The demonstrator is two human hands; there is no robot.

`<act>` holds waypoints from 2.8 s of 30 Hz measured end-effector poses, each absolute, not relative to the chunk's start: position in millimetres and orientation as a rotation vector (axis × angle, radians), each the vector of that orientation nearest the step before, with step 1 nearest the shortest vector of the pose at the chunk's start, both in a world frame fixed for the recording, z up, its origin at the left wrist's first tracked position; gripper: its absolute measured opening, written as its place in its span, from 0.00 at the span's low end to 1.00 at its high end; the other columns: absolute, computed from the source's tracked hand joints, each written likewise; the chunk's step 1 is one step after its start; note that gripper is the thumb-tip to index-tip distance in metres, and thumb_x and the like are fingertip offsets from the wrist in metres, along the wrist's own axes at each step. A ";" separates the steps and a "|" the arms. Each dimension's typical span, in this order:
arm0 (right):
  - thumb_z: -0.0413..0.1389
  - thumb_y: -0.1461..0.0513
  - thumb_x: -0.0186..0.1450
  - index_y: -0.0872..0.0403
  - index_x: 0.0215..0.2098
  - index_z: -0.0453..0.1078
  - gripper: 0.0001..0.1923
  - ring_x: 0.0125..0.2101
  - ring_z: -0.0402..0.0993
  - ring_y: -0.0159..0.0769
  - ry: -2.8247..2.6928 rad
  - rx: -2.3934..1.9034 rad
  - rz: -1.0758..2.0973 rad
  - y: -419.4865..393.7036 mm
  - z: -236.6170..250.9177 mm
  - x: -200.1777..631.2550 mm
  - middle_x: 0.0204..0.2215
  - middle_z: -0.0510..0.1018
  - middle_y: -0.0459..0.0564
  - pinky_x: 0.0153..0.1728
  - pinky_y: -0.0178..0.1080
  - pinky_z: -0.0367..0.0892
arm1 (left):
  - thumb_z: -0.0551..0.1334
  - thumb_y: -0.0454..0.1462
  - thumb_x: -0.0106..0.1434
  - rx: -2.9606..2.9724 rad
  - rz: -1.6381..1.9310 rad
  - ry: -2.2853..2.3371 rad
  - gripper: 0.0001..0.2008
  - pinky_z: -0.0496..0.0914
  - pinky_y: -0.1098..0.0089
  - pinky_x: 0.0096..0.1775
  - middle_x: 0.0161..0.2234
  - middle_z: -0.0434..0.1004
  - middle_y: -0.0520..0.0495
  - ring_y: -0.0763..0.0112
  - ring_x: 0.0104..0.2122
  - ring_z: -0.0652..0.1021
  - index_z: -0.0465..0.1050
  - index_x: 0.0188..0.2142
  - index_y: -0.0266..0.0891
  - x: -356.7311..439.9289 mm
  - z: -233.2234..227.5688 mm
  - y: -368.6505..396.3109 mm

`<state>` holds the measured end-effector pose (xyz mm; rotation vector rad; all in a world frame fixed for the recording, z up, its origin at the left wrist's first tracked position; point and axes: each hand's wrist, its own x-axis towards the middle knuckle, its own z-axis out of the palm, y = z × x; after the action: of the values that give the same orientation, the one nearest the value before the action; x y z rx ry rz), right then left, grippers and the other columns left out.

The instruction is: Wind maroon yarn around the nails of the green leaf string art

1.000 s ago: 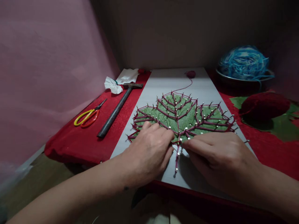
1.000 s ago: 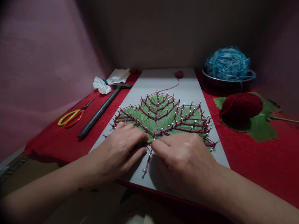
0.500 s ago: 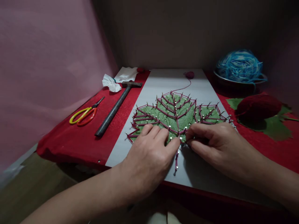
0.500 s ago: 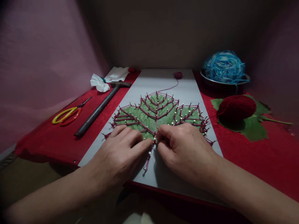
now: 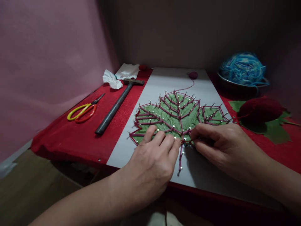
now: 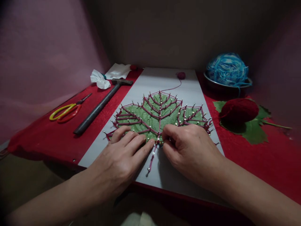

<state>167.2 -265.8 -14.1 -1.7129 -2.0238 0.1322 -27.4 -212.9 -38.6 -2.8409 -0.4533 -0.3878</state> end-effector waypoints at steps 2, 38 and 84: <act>0.49 0.66 0.55 0.55 0.24 0.72 0.09 0.16 0.58 0.29 -2.023 -1.716 0.128 -265.9 -13.8 167.0 0.13 0.65 0.43 0.19 0.34 0.50 | 0.52 0.33 0.64 -2.846 -0.391 -0.456 0.17 0.56 0.52 0.51 0.41 0.71 0.40 0.57 0.40 0.68 0.67 0.51 0.30 -28.5 -40.0 -213.9; 0.50 0.61 0.57 0.52 0.26 0.70 0.08 0.16 0.56 0.27 -1.952 -1.972 0.326 -247.9 -8.4 162.4 0.14 0.65 0.43 0.20 0.34 0.49 | 0.51 0.33 0.62 -2.863 -0.551 -0.483 0.19 0.55 0.50 0.52 0.43 0.72 0.37 0.55 0.40 0.69 0.69 0.51 0.28 -30.7 -47.1 -215.7; 0.51 0.62 0.57 0.54 0.20 0.68 0.09 0.16 0.58 0.26 -1.769 -1.989 0.568 -244.3 -10.6 156.8 0.13 0.66 0.42 0.17 0.31 0.54 | 0.52 0.36 0.65 -2.943 -0.717 -0.476 0.19 0.56 0.51 0.56 0.43 0.73 0.39 0.56 0.44 0.70 0.70 0.52 0.30 -32.4 -56.3 -210.5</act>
<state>156.8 -244.3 -10.6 -1.9890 -1.7688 0.5681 -32.4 -210.5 -56.3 -2.9432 -0.4762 -0.7166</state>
